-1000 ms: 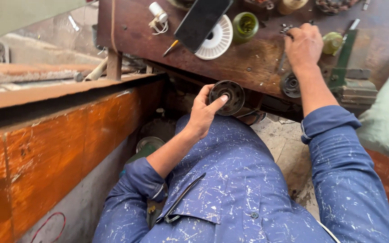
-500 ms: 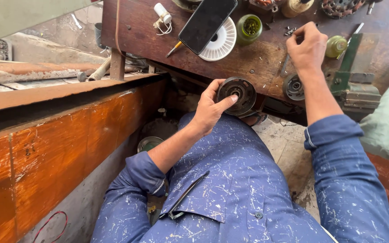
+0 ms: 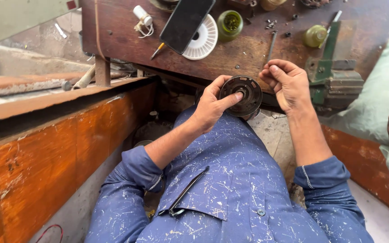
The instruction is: The person holds a cylindrical metal part in a bench vise and uses a chisel and hammer to tap and adjust internal components. They repeatedly remove the part to inspect it, rotate it, and reposition it in the vise while continuing to strike with the chisel.
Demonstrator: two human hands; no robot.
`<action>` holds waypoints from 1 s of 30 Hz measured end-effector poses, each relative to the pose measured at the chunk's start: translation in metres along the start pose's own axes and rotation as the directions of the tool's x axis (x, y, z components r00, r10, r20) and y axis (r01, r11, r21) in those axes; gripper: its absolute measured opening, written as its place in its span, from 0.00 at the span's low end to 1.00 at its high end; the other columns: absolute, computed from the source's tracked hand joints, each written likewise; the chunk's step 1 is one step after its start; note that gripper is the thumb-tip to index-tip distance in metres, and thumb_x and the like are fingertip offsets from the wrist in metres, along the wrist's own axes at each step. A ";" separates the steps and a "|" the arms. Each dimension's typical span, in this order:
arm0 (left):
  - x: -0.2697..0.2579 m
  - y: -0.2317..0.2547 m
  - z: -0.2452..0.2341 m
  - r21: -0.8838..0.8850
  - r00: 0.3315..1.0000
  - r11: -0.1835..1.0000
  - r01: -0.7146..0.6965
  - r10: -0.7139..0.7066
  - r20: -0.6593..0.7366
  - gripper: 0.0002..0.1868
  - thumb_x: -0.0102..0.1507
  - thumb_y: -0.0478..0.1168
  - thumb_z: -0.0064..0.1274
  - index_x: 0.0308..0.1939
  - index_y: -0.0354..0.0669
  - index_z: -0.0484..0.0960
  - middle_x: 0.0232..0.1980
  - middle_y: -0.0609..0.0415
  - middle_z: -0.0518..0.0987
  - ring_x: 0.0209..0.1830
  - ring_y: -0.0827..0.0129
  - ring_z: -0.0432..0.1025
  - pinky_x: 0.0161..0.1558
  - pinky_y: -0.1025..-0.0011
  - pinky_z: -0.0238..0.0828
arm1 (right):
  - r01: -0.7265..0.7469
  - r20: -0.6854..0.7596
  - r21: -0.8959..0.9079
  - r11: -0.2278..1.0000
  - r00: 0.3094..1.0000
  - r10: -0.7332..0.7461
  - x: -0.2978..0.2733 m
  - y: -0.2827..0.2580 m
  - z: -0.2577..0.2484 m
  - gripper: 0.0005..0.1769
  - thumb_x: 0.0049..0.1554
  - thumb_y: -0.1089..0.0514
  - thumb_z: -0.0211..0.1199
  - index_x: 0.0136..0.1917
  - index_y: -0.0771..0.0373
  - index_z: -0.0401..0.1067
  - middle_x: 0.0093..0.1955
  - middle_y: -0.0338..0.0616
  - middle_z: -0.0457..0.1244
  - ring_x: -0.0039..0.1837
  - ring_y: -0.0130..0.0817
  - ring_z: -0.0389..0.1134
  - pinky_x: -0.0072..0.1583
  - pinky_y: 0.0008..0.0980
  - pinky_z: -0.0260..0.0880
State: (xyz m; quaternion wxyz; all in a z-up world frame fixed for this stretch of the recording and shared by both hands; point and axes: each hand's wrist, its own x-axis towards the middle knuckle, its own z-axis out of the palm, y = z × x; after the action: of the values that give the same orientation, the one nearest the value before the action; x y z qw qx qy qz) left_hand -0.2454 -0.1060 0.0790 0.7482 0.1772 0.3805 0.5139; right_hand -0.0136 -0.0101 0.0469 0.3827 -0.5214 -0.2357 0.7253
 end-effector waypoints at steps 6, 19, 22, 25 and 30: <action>0.007 -0.003 0.010 0.042 0.998 0.998 0.044 -0.046 0.050 0.17 0.65 0.33 0.59 0.57 0.37 0.76 0.50 0.52 0.82 0.51 0.73 0.76 0.56 0.70 0.77 | -0.053 0.013 -0.006 0.999 0.998 0.053 -0.017 0.002 -0.004 0.08 0.64 0.68 0.62 0.57 0.70 0.76 0.49 0.48 0.71 0.49 0.34 0.74 0.52 0.32 0.79; 0.004 -0.005 0.014 0.116 0.995 0.993 -0.023 0.011 0.098 0.20 0.67 0.35 0.59 0.62 0.38 0.75 0.54 0.54 0.81 0.56 0.74 0.75 0.61 0.71 0.74 | -0.008 0.168 -0.045 0.999 0.986 0.016 -0.062 0.006 0.014 0.13 0.62 0.65 0.66 0.60 0.72 0.76 0.53 0.50 0.71 0.51 0.31 0.74 0.55 0.28 0.78; 0.003 -0.003 0.016 0.134 0.994 0.990 -0.046 0.031 0.108 0.20 0.68 0.34 0.58 0.63 0.38 0.74 0.55 0.54 0.80 0.57 0.73 0.74 0.62 0.70 0.74 | -0.004 0.175 -0.015 1.000 0.985 0.006 -0.062 0.007 0.017 0.13 0.62 0.64 0.66 0.59 0.71 0.76 0.53 0.50 0.71 0.52 0.31 0.74 0.57 0.28 0.78; 0.003 0.000 0.016 0.149 0.990 0.986 -0.077 0.058 0.126 0.21 0.68 0.34 0.58 0.65 0.39 0.74 0.56 0.54 0.80 0.59 0.72 0.75 0.64 0.69 0.75 | -0.009 0.197 0.023 1.000 0.980 0.004 -0.061 0.008 0.016 0.13 0.62 0.65 0.67 0.59 0.72 0.76 0.53 0.50 0.71 0.52 0.32 0.74 0.57 0.29 0.78; 0.003 0.005 0.015 0.180 0.988 0.979 -0.096 0.072 0.139 0.23 0.69 0.35 0.57 0.67 0.40 0.73 0.57 0.54 0.80 0.60 0.71 0.75 0.64 0.69 0.75 | -0.011 0.231 0.068 0.998 0.973 -0.005 -0.057 0.009 0.014 0.12 0.62 0.65 0.67 0.58 0.71 0.76 0.52 0.50 0.71 0.52 0.31 0.74 0.57 0.29 0.78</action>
State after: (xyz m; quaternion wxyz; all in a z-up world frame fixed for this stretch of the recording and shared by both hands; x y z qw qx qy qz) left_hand -0.2361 -0.0991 0.0908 0.7293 0.2959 0.3690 0.4944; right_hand -0.0200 -0.0605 0.0776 0.3696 -0.4204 -0.2528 0.7891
